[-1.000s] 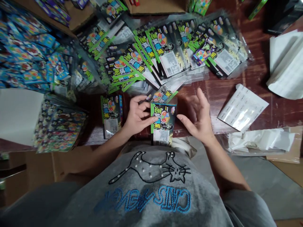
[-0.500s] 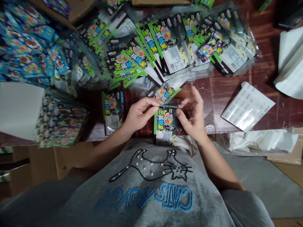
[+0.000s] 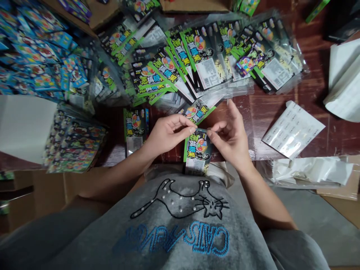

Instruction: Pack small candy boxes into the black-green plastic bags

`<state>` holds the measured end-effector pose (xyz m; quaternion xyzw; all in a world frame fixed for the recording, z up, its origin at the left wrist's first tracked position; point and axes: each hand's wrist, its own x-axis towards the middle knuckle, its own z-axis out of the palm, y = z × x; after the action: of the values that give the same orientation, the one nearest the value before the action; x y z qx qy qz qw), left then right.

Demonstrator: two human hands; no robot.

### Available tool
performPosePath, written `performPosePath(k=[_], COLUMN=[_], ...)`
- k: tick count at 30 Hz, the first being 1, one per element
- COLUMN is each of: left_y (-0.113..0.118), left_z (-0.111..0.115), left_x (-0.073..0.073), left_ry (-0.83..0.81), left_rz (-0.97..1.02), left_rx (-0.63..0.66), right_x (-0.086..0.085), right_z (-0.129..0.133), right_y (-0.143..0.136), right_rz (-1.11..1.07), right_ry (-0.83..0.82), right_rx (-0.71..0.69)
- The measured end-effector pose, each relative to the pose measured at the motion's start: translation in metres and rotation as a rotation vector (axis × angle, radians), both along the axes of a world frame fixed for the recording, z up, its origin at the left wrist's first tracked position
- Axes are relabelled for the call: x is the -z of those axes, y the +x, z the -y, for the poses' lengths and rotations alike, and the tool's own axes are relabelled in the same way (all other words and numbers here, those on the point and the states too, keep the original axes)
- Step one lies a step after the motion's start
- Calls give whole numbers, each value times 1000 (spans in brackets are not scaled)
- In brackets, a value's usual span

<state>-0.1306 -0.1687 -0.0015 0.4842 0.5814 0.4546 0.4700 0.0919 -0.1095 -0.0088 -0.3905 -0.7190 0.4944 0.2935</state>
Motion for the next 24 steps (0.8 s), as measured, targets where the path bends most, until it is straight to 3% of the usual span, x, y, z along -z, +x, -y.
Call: performPosePath(k=[4,8,13,17,20,24], left_y=[-5,-9,-3,4,7,8], left_z=[-6,2,12,11,11,20], left_x=[-5,-3,5,4,1,-1], left_ry=[-1,5,34,38,38,54], left_rz=[-8,76,56,7,3,-3], left_rx=[58,164,133,143,143,103], right_x=[2,-2,-38,-66,-67,-56], right_z=[-5,-3,-20,-43,-48,-38], right_y=[4,19,36,25,11,5], right_rz=[-16,-39,59,225,363,380], right_ry=[-13,-62,57,181,231,343], right_rx=[-19,-51,-146,-454,-548,-448])
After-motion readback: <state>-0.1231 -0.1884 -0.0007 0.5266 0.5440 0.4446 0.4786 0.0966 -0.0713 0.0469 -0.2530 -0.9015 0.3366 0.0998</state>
